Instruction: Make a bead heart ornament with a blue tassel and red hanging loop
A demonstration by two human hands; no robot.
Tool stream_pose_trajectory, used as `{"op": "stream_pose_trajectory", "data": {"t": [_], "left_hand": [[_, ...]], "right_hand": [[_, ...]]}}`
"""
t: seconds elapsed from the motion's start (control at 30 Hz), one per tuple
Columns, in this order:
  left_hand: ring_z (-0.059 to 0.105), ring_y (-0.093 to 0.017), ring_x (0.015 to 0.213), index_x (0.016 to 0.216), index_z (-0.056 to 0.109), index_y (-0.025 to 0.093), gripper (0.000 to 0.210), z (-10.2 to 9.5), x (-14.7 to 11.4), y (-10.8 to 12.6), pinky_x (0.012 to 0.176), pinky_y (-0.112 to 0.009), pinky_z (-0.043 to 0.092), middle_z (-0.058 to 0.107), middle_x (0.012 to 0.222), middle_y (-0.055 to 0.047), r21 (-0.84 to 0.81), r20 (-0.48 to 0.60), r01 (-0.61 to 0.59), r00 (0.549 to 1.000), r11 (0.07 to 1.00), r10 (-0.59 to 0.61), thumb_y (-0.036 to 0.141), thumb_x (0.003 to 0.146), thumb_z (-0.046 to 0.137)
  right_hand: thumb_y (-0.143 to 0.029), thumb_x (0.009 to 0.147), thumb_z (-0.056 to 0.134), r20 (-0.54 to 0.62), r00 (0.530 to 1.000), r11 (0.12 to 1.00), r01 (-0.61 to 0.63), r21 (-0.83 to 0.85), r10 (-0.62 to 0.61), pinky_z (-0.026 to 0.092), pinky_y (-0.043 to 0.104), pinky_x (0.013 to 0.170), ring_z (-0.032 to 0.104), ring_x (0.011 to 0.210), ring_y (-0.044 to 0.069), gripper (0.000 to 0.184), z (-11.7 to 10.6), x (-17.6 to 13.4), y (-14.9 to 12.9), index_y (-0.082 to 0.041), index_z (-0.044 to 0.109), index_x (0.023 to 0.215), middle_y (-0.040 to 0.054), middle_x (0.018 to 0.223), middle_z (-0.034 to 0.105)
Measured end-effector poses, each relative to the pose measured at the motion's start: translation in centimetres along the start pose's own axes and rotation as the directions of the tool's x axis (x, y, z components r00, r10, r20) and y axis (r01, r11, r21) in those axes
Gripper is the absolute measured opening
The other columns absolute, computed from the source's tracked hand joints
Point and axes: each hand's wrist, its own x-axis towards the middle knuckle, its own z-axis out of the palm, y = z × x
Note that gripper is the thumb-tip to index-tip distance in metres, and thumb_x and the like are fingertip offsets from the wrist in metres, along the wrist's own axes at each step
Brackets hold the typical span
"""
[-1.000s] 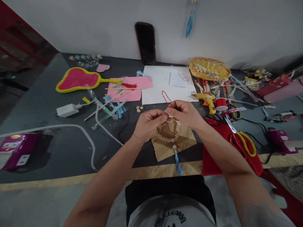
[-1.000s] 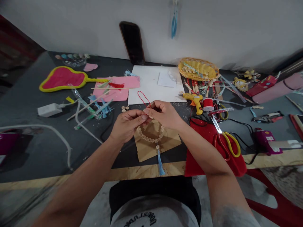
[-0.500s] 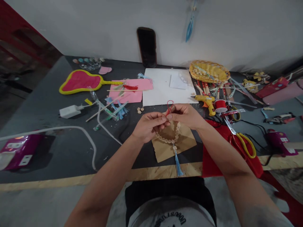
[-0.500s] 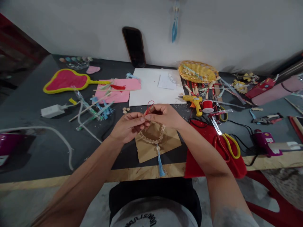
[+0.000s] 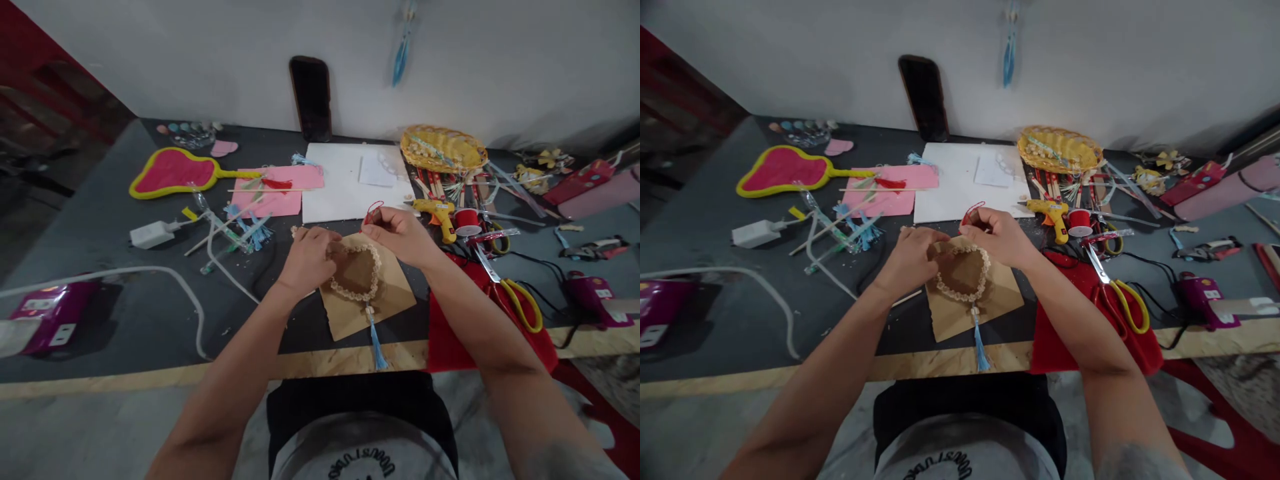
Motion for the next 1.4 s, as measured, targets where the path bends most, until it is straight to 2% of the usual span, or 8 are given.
{"op": "stream_pose_trajectory", "data": {"t": [0.1, 0.3, 0.47, 0.67, 0.93, 1.13, 1.4], "left_hand": [[0.060, -0.032, 0.110, 0.106, 0.070, 0.015, 0.030, 1.3, 0.0, 0.1, 0.103, -0.049, 0.041, 0.071, 0.111, -0.014, 0.123, 0.052, -0.005, 0.999, 0.992, -0.001, 0.031, 0.082, 0.064], [0.056, -0.036, 0.109, 0.100, 0.071, 0.020, 0.021, 2.3, 0.0, 0.4, 0.092, -0.049, 0.045, 0.069, 0.111, -0.013, 0.198, 0.009, 0.037, 0.999, 0.980, -0.040, 0.028, 0.082, 0.064], [0.059, -0.033, 0.104, 0.097, 0.070, 0.018, 0.019, 2.0, 0.0, 0.7, 0.092, -0.048, 0.045, 0.072, 0.106, -0.013, 0.134, 0.007, 0.027, 1.000, 0.991, -0.028, 0.023, 0.083, 0.059], [0.063, -0.030, 0.102, 0.103, 0.069, 0.020, 0.023, 1.4, -0.2, 1.7, 0.090, -0.043, 0.044, 0.075, 0.098, -0.009, 0.064, -0.027, 0.015, 1.000, 0.998, -0.013, 0.021, 0.083, 0.057], [0.065, -0.029, 0.098, 0.098, 0.070, 0.022, 0.020, 1.1, -0.3, 2.2, 0.086, -0.041, 0.045, 0.075, 0.094, -0.007, -0.024, -0.079, 0.036, 0.996, 0.999, -0.038, 0.019, 0.082, 0.059], [0.064, -0.028, 0.098, 0.097, 0.070, 0.021, 0.018, 0.9, -0.4, 2.5, 0.087, -0.040, 0.045, 0.075, 0.093, -0.007, -0.069, -0.089, 0.023, 0.996, 0.997, -0.029, 0.019, 0.083, 0.059], [0.064, -0.025, 0.096, 0.097, 0.070, 0.023, 0.017, 1.1, -0.4, 2.2, 0.089, -0.037, 0.047, 0.075, 0.094, -0.005, -0.128, -0.133, -0.003, 0.991, 0.992, -0.014, 0.019, 0.082, 0.061]], "right_hand": [[-0.044, 0.083, 0.066, 0.022, 0.998, 0.998, -0.060, -0.032, 0.061, 0.029, 0.024, 0.055, 0.040, 0.060, 0.009, 0.028, -0.2, -0.7, 0.8, -0.016, 0.062, 0.084, -0.0015, 0.071, 0.055], [-0.043, 0.084, 0.064, 0.021, 0.997, 0.997, -0.069, -0.040, 0.070, 0.032, 0.024, 0.057, 0.042, 0.061, 0.009, 0.027, -0.4, -1.6, 2.0, -0.017, 0.061, 0.083, -0.0015, 0.075, 0.057], [-0.042, 0.081, 0.065, 0.064, 0.995, 0.996, -0.074, -0.057, 0.077, 0.030, 0.023, 0.055, 0.040, 0.058, 0.008, 0.026, -0.3, -0.1, 2.0, -0.016, 0.061, 0.083, -0.0034, 0.069, 0.053], [-0.036, 0.080, 0.062, 0.064, 0.996, 0.976, -0.045, -0.211, 0.060, 0.033, 0.025, 0.060, 0.044, 0.062, 0.010, 0.020, -0.3, 1.4, 1.9, -0.015, 0.064, 0.080, -0.0013, 0.070, 0.057], [-0.034, 0.080, 0.061, 0.117, 0.991, 0.977, -0.032, -0.212, 0.058, 0.035, 0.025, 0.062, 0.047, 0.065, 0.011, 0.018, 0.1, 1.0, 2.0, -0.016, 0.065, 0.081, 0.0003, 0.074, 0.062], [-0.034, 0.081, 0.060, 0.084, 0.995, 0.975, -0.029, -0.219, 0.049, 0.035, 0.025, 0.061, 0.047, 0.064, 0.011, 0.018, 0.3, 1.0, 2.1, -0.016, 0.064, 0.082, -0.0001, 0.073, 0.062], [-0.033, 0.081, 0.062, 0.124, 0.991, 0.972, -0.021, -0.233, 0.051, 0.039, 0.025, 0.064, 0.054, 0.071, 0.013, 0.017, 0.2, 0.9, 2.2, -0.016, 0.065, 0.082, 0.0013, 0.076, 0.064]]}}
